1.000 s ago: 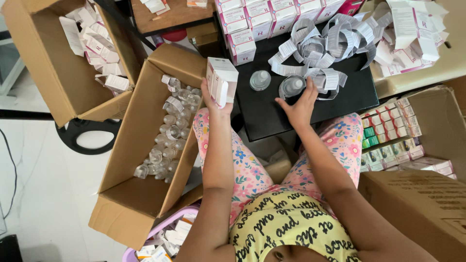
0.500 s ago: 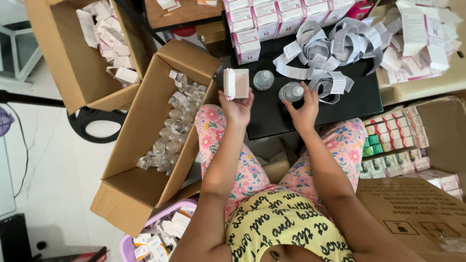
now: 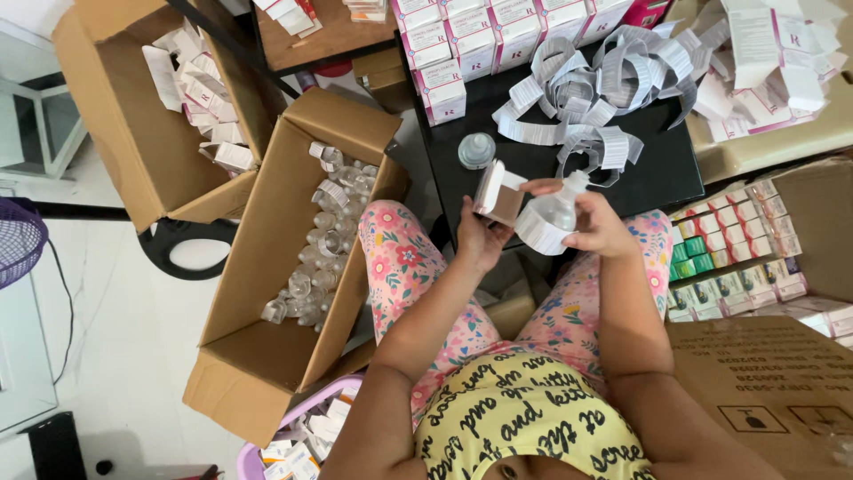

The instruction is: The person picks small clear bottles from a cardboard box and places them into small white boxes with pink labels. The person then closes the boxes and stacks them on a nearby table.

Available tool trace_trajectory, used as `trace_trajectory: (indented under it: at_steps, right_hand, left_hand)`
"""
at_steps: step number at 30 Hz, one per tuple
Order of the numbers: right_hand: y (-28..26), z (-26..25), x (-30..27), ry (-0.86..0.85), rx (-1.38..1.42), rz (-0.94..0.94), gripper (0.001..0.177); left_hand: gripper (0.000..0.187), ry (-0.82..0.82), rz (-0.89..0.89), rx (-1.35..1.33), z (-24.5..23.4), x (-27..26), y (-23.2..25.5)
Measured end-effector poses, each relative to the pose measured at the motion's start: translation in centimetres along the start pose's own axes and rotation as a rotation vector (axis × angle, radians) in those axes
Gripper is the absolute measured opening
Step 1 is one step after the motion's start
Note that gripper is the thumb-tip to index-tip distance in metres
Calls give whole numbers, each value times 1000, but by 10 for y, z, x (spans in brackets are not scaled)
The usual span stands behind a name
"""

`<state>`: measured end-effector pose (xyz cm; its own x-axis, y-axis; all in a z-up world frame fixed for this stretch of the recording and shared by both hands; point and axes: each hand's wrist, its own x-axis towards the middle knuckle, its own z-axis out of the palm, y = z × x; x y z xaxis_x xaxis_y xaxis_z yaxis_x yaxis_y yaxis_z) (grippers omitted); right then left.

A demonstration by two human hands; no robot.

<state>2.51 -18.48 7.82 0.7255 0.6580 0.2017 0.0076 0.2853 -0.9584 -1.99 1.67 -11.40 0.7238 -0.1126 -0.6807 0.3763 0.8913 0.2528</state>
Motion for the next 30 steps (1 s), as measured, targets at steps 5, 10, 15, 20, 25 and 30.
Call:
trace_trajectory:
  at_steps: [5,10,15,20,25,30]
  right_hand:
    - [1,-3,0,235,138,40,76]
    - [17,-14,-3,406,317,95,79]
    - [38,-25,-9,608,304,66,58]
    - [54,-28,-9,636,144,6,55]
    - [40,-28,-15,568,305,29,67]
    - [22,-23,-17,350,442,177,80]
  left_hand:
    - [56,26,-69,77,10,-6,-8]
    - [50,-36,-46,178,14,0,-12]
    - [60,-143,1,100,12,8,-13]
    - [48,-17,95,193,22,2,-11]
    - [54,22,80,104,23,0,-4]
    - [57,-11,68,67,19,7,-1]
